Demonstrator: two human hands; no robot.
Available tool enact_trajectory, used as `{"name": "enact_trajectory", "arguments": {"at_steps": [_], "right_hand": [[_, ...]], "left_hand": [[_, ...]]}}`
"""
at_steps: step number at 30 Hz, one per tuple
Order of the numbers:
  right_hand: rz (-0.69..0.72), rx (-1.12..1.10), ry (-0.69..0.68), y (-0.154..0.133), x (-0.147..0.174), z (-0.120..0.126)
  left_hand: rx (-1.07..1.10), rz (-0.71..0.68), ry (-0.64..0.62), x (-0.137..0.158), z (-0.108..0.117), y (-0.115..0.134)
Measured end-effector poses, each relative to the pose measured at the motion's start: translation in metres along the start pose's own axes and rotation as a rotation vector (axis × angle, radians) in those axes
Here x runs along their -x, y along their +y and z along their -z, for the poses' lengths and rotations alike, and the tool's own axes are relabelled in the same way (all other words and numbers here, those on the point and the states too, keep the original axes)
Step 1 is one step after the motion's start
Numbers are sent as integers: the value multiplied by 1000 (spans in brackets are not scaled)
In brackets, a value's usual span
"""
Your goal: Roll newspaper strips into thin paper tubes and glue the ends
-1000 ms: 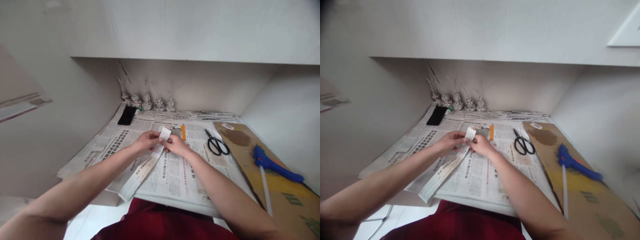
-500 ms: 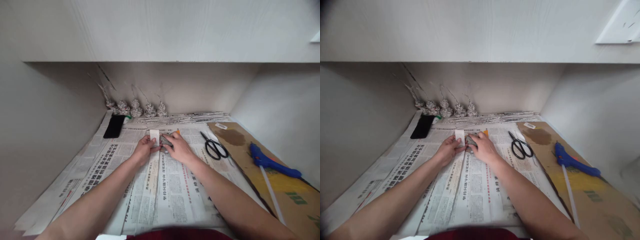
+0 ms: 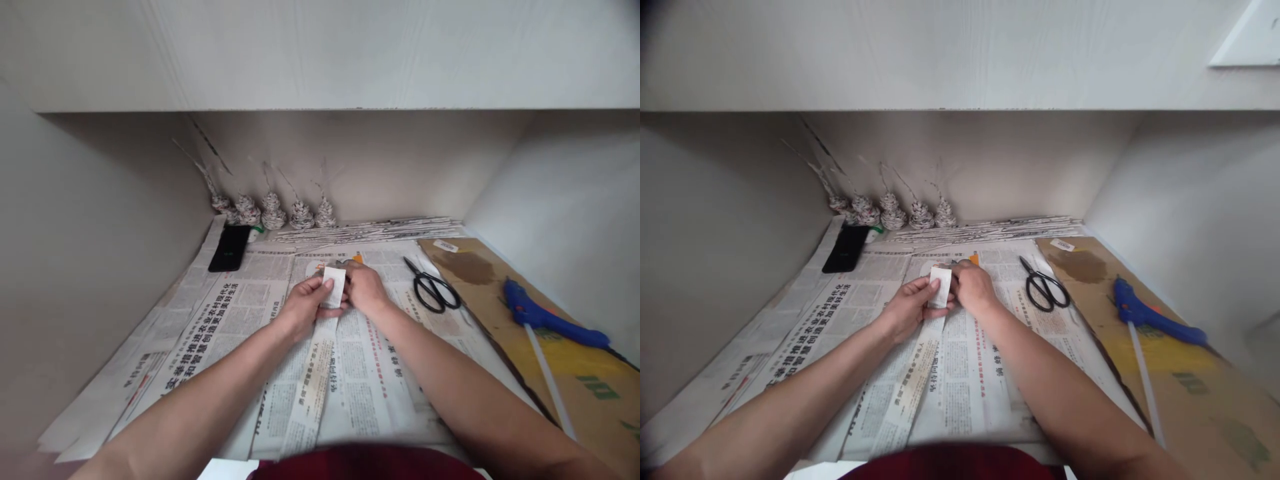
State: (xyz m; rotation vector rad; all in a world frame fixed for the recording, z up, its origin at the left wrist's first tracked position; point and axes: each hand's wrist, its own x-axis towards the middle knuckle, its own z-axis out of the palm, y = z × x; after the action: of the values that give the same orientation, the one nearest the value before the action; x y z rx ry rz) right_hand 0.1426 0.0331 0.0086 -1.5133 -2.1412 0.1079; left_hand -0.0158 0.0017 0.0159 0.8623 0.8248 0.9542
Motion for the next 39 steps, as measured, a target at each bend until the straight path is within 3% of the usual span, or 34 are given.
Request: {"name": "enact_trajectory", "arguments": {"at_steps": [7, 13, 17, 20, 24, 27, 39], "right_hand": [[79, -184, 62, 1, 5, -2], [-99, -293, 121, 5, 5, -6], [-140, -603, 136, 3, 6, -3], [-221, -944, 47, 2, 4, 1], [-235, -1227, -222, 7, 1, 5], [-222, -1262, -293, 11, 1, 5], [-268, -1230, -254, 8, 2, 1]], "left_hand": [[10, -25, 1, 0, -2, -5], [-5, -42, 22, -2, 2, -5], [-9, -73, 53, -6, 7, -7], [-11, -82, 68, -7, 8, -6], [-24, -89, 66, -5, 8, -3], [-33, -86, 84, -6, 8, -3], [-101, -95, 54, -4, 9, -3]]}}
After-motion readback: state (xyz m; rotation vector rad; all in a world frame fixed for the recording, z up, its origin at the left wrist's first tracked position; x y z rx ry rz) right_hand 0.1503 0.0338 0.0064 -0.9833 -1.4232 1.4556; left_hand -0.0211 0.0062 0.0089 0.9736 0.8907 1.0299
